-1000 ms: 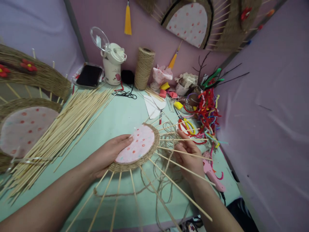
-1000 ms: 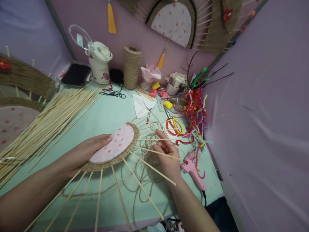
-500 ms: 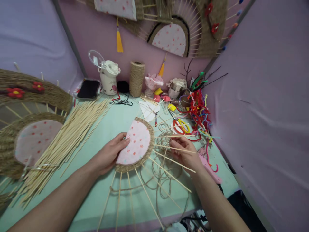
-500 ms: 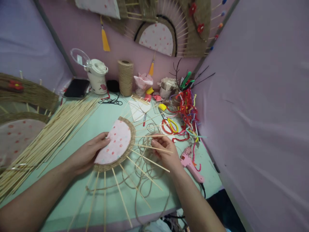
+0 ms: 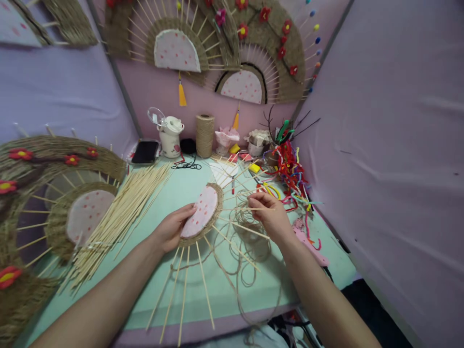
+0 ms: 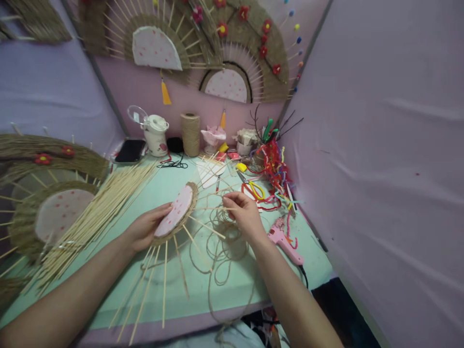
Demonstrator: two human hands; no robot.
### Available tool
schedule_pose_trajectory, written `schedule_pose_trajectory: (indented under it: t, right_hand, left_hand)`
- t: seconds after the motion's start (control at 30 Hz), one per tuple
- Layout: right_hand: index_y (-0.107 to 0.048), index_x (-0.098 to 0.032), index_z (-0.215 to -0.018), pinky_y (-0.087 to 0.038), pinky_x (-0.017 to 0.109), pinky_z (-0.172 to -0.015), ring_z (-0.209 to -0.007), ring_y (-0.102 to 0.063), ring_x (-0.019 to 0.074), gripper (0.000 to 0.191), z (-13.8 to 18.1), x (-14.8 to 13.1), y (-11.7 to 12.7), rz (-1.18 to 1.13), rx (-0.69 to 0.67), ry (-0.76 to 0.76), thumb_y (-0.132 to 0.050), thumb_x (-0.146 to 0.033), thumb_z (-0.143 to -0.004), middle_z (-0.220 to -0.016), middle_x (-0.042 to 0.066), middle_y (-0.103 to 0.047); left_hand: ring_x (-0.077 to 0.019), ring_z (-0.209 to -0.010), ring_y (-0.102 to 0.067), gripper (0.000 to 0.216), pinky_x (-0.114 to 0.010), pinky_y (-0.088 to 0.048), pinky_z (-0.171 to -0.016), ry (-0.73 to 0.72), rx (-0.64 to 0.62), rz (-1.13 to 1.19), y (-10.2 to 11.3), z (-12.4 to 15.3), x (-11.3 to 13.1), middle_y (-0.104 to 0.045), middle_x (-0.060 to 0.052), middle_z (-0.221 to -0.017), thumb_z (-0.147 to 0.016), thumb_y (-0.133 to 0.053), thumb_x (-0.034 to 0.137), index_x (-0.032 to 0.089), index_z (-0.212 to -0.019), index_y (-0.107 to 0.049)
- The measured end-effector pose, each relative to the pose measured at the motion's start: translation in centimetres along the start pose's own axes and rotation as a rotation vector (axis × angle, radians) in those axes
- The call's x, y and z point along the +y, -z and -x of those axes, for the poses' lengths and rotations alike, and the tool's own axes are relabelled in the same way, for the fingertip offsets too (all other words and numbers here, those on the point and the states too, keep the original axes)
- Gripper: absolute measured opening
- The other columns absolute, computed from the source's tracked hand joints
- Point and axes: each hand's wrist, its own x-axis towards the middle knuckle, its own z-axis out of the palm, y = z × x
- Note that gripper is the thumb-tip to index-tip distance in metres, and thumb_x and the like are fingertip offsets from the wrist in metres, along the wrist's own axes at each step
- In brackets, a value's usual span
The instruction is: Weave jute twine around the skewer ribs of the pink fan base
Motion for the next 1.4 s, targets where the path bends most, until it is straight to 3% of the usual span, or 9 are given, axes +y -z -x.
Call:
schedule_pose_trajectory:
  t: [0.13, 0.27, 0.47, 0.6, 0.77, 0.9, 1.17, 1.27, 1.4]
  right_hand:
    - [-0.068, -0.018, -0.078, -0.033, 0.02, -0.048, -0.051, -0.043, 0.0069, 0.023, -0.2, -0.4, -0.7, 0.044, -0.021, 0.066, -0.075, -0.038, -0.07, -0.06, -0.004, -0.055]
    - [-0.07, -0.018, -0.082, -0.045, 0.026, -0.066, -0.068, -0.057, 0.0134, 0.025, 0.1, -0.4, -1.1, 0.113, -0.045, 0.062, -0.075, -0.039, -0.069, -0.074, 0.001, -0.065]
    - [-0.07, -0.02, -0.085, -0.045, 0.03, -0.071, -0.075, -0.06, 0.0164, 0.026, 1.1, -0.6, -1.0, 0.23, -0.087, 0.065, -0.074, -0.04, -0.069, -0.08, 0.003, -0.068]
    - [-0.069, -0.02, -0.085, -0.046, 0.03, -0.072, -0.077, -0.06, 0.0169, 0.025, 2.0, -1.4, -0.5, 0.263, -0.021, 0.144, -0.072, -0.041, -0.072, -0.081, 0.003, -0.068]
    - [-0.063, -0.02, -0.075, -0.046, 0.026, -0.064, -0.067, -0.057, 0.0141, 0.02, 3.7, -2.5, 2.6, 0.35, 0.198, 0.292, -0.073, -0.038, -0.071, -0.071, 0.0, -0.063]
    - [-0.064, -0.02, -0.074, -0.044, 0.025, -0.057, -0.061, -0.055, 0.0138, 0.021, 5.4, -2.9, 6.8, 0.53, 0.277, 0.234, -0.068, -0.041, -0.074, -0.069, 0.0, -0.062]
    - [-0.067, -0.02, -0.076, -0.046, 0.03, -0.06, -0.062, -0.06, 0.0198, 0.033, 8.3, -4.2, 14.2, 1.019, 0.199, 0.029, -0.048, -0.047, -0.081, -0.069, 0.006, -0.068]
    - [-0.068, -0.02, -0.09, -0.048, 0.033, -0.071, -0.08, -0.065, 0.0245, 0.034, 8.9, -3.8, 15.1, 1.162, 0.095, -0.064, -0.047, -0.046, -0.083, -0.091, 0.01, -0.071]
    - [-0.06, -0.018, -0.11, -0.046, 0.035, -0.08, -0.095, -0.061, 0.0268, 0.043, 9.0, -2.1, 15.1, 1.31, 0.06, -0.054, -0.058, -0.047, -0.079, -0.108, 0.013, -0.065]
  left_hand:
    - [-0.0164, -0.065, -0.069, 0.021, -0.024, -0.057, -0.061, 0.101, 0.03, 0.083, -0.2, 0.1, 0.0, -0.073, -0.009, -0.079, -0.085, -0.056, 0.014, 0.009, -0.105, -0.061]
    - [-0.0159, -0.05, -0.066, 0.025, -0.023, -0.055, -0.05, 0.187, 0.089, 0.099, -0.4, 0.0, 0.0, -0.07, -0.009, -0.065, -0.093, -0.043, 0.021, 0.005, -0.1, -0.06]
    - [-0.0126, -0.039, -0.06, 0.026, -0.018, -0.046, -0.035, 0.235, 0.032, 0.06, -0.2, 0.0, 0.0, -0.064, -0.004, -0.055, -0.094, -0.042, 0.026, 0.008, -0.098, -0.061]
    - [-0.0079, -0.034, -0.051, 0.026, -0.015, -0.039, -0.03, 0.172, -0.031, 0.011, 0.0, 0.0, -0.1, -0.059, 0.0, -0.053, -0.094, -0.043, 0.025, 0.009, -0.102, -0.061]
    - [-0.0063, -0.033, -0.048, 0.023, -0.014, -0.037, -0.03, 0.153, -0.047, -0.025, 0.3, -0.3, -0.3, -0.056, 0.001, -0.054, -0.092, -0.044, 0.023, 0.01, -0.101, -0.062]
    - [-0.0069, -0.034, -0.048, 0.023, -0.014, -0.035, -0.028, 0.174, -0.067, -0.032, 0.8, -0.7, -0.4, -0.055, 0.001, -0.056, -0.09, -0.047, 0.025, 0.011, -0.102, -0.061]
    - [-0.0066, -0.035, -0.045, 0.024, -0.014, -0.034, -0.027, 0.175, -0.094, 0.036, 2.0, -1.4, 0.1, -0.051, 0.001, -0.059, -0.089, -0.046, 0.018, 0.01, -0.107, -0.059]
    - [-0.0071, -0.037, -0.046, 0.026, -0.014, -0.036, -0.029, 0.205, -0.132, 0.066, 2.3, -1.7, 0.1, -0.051, 0.001, -0.062, -0.088, -0.046, 0.015, 0.011, -0.112, -0.058]
    - [-0.0078, -0.039, -0.046, 0.03, -0.016, -0.039, -0.031, 0.215, -0.149, 0.076, 2.3, -1.8, 0.2, -0.051, 0.001, -0.062, -0.091, -0.039, 0.015, 0.012, -0.116, -0.055]
